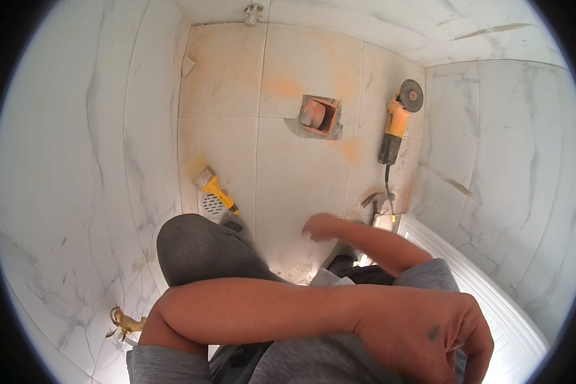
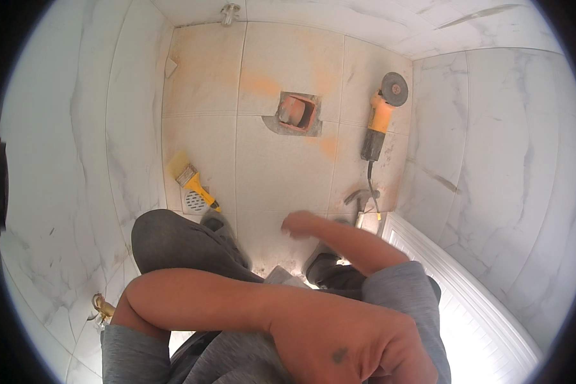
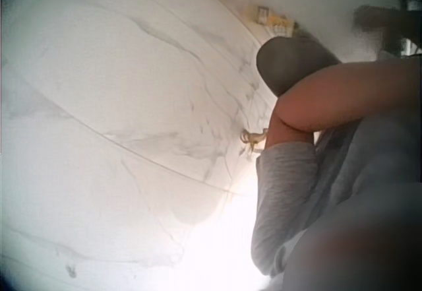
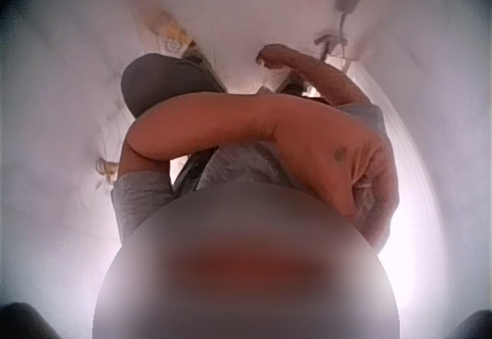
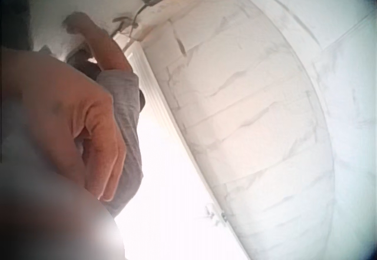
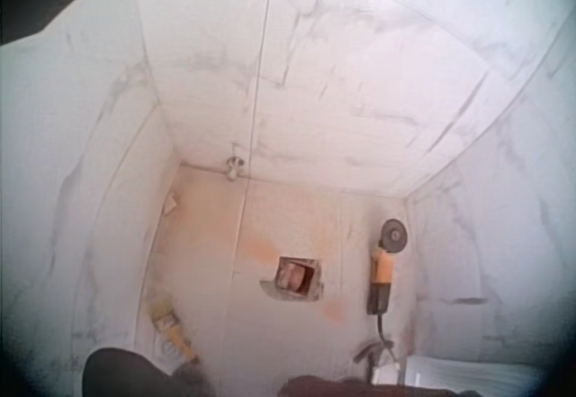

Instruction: The person sits on the shower floor and uses a yellow brush to sweep debris from a square cutout in the tile. They then use a hammer to tap a white pipe fitting into the opening. Finally, they use an angle grinder to smooth the edges of the cutout.

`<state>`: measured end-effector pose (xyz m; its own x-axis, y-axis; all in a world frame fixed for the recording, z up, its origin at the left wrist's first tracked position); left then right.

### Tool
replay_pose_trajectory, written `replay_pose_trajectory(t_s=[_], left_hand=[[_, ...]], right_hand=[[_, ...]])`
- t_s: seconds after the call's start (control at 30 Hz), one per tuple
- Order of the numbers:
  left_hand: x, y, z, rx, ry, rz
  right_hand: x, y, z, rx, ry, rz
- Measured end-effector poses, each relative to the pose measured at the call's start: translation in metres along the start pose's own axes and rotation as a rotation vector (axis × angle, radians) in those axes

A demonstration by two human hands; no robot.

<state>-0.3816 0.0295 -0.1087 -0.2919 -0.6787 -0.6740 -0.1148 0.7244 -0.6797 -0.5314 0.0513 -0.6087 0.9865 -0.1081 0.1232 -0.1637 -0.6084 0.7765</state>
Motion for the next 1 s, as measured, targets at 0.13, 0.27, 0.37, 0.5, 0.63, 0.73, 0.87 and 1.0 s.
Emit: replay_pose_trajectory(t_s=[0.13,0.27,0.37,0.5,0.63,0.73,0.87,1.0], left_hand=[[0.004,-0.001,-0.006,0.027,-0.096,-0.048],[0.014,-0.008,-0.023,0.001,-0.03,-0.02],[0.026,-0.016,-0.038,-0.037,-0.066,0.01],[0.049,-0.027,-0.069,0.038,-0.034,0.104],[0.075,-0.039,-0.096,0.104,-0.006,0.179],[0.091,-0.049,-0.107,0.087,-0.113,0.181],[0.097,-0.051,-0.111,0.017,-0.197,0.211],[0.092,-0.045,-0.118,0.118,-0.257,0.233]], right_hand=[[0.107,0.061,0.031,-0.132,0.125,0.152],[0.19,0.115,0.052,-0.241,0.248,0.244],[0.253,0.179,0.082,-0.388,0.215,0.416],[0.28,0.267,0.148,-0.651,-0.231,0.511],[0.243,0.306,0.209,-0.72,-0.587,0.602],[0.194,0.3,0.247,-0.702,-0.751,0.605],[0.17,0.306,0.277,-0.771,-0.736,0.599],[0.18,0.3,0.269,-0.74,-0.715,0.625]])
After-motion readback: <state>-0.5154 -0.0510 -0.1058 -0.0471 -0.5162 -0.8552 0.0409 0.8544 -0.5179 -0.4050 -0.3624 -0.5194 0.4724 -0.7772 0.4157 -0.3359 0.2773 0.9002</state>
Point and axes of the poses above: each hand's wrist, its own y-axis away from the middle knuckle, its own x-axis out of the back of the hand, z = x × y, the point moved 8 cm from there along -y, towards the middle knuckle, and after that the axes turned 4 degrees about -z, right-handed, at the moved point
